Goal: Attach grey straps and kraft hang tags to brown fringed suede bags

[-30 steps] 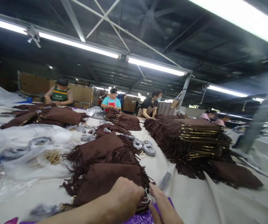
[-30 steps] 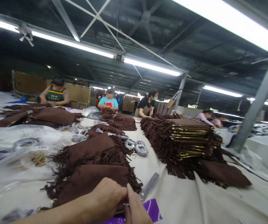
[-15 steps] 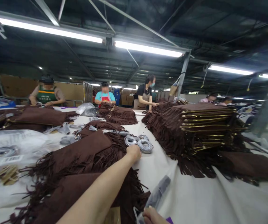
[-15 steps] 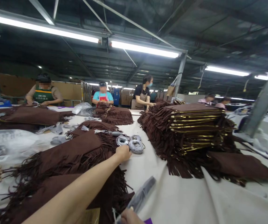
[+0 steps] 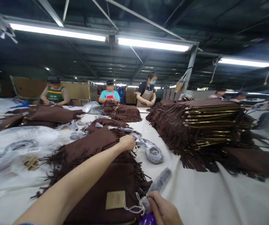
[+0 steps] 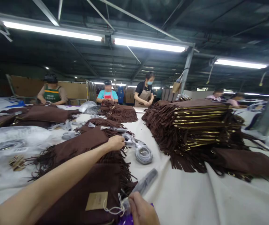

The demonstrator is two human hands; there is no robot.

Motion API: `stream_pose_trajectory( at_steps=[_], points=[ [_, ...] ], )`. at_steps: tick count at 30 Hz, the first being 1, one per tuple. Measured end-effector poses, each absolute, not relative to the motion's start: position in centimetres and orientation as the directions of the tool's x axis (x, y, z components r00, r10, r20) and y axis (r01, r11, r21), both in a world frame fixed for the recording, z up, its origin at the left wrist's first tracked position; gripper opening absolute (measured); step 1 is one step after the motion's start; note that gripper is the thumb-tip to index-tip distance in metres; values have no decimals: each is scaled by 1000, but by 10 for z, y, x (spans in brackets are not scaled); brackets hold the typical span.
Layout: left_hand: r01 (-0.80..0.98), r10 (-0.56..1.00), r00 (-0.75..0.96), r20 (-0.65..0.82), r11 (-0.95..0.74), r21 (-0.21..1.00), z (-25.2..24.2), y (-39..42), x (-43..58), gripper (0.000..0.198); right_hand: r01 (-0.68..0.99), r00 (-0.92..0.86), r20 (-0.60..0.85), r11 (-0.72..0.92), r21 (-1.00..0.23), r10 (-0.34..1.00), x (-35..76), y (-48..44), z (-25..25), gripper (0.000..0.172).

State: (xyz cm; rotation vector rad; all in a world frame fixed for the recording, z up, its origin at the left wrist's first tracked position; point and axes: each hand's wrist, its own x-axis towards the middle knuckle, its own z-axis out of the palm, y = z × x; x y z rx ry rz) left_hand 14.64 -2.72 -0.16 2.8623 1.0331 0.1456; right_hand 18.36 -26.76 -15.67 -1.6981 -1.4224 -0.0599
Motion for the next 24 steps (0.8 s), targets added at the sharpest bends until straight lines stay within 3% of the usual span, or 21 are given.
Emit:
stream_pose_trajectory(
  at_steps=[6, 10, 15, 18, 21, 24],
  points=[
    [642, 656, 725, 210, -754, 141, 75, -28, 23, 26, 773, 277, 496, 116, -623, 823, 184, -277, -137, 39],
    [702, 703, 663, 259, -703, 112, 90, -33, -78, 24, 786, 284, 489, 92, -612, 825, 182, -279, -130, 38],
    [871, 843, 473, 257, -491, 4, 50, -34, -186, 22, 789, 288, 459, 63, -611, 841, 183, -282, -122, 34],
    [900, 878, 431, 209, -434, -33, 12, -45, -223, 16, 759, 386, 476, 22, -651, 791, 180, -288, -116, 36],
    [853, 838, 520, 166, -520, -46, -17, -70, -229, 8, 734, 442, 471, -7, -679, 763, 167, -296, -111, 37],
    [617, 607, 776, 170, -787, -9, -38, -98, -208, 21, 715, 370, 434, 46, -697, 821, 145, -303, -107, 32]
  ],
)
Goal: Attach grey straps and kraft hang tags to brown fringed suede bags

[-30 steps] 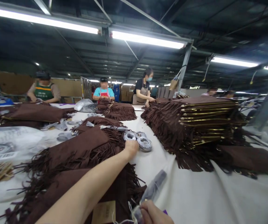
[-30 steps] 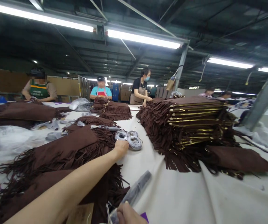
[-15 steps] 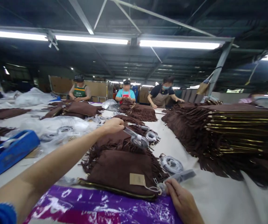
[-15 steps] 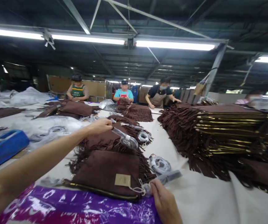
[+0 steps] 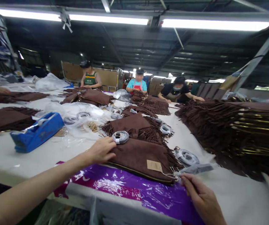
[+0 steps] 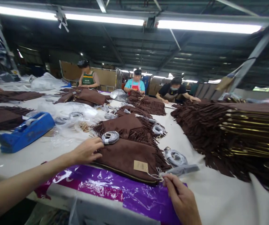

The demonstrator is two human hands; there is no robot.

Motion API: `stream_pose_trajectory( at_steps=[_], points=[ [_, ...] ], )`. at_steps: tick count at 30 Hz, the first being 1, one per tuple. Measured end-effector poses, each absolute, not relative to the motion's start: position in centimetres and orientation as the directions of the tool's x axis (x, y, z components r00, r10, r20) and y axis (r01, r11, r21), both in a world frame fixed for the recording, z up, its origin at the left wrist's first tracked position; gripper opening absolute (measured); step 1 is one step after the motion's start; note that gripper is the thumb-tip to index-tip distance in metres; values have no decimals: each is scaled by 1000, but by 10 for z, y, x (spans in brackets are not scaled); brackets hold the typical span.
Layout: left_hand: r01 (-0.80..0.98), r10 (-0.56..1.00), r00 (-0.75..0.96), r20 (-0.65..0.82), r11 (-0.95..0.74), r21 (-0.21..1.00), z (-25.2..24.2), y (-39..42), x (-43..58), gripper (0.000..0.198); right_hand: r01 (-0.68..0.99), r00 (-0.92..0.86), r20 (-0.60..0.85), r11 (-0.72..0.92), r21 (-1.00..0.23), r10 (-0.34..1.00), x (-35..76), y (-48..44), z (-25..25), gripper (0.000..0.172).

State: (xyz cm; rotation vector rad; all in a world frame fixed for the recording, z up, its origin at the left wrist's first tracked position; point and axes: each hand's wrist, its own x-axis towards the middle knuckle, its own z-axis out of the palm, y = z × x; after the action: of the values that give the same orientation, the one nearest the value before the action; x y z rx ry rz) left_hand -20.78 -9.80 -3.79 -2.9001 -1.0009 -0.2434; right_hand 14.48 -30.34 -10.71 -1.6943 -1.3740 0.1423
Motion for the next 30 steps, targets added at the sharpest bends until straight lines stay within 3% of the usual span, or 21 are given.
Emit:
stream_pose_trajectory(
  at_steps=[3, 5, 7, 11, 17, 22, 30],
  points=[
    [333, 328, 932, 158, -943, -8, -54, -113, -178, 24, 708, 268, 423, 122, -696, 866, 119, -309, -100, 24],
    [281, 275, 954, 119, -959, -33, -62, -112, -163, 14, 726, 201, 442, 170, -667, 874, 105, -313, -95, 19],
    [301, 298, 949, 101, -954, -11, -64, -104, -155, 9, 749, 100, 458, 236, -619, 883, 93, -315, -90, 16],
    [393, 417, 900, 130, -903, 174, -54, -86, -152, 22, 785, -154, 498, 411, -463, 854, 75, -310, -85, 15],
    [388, 485, 856, 177, -831, 400, -51, -78, -146, 24, 860, -236, 472, 409, -306, 849, 45, -275, -94, 19],
    [429, 652, 694, 307, -716, 550, -65, -62, -141, 27, 871, -216, 406, 363, -331, 888, 28, -254, -124, 25],
    [424, 705, 657, 268, -639, 642, -81, -38, -139, 29, 751, -74, 261, 225, -620, 963, 39, -232, -87, 25]
  ],
)
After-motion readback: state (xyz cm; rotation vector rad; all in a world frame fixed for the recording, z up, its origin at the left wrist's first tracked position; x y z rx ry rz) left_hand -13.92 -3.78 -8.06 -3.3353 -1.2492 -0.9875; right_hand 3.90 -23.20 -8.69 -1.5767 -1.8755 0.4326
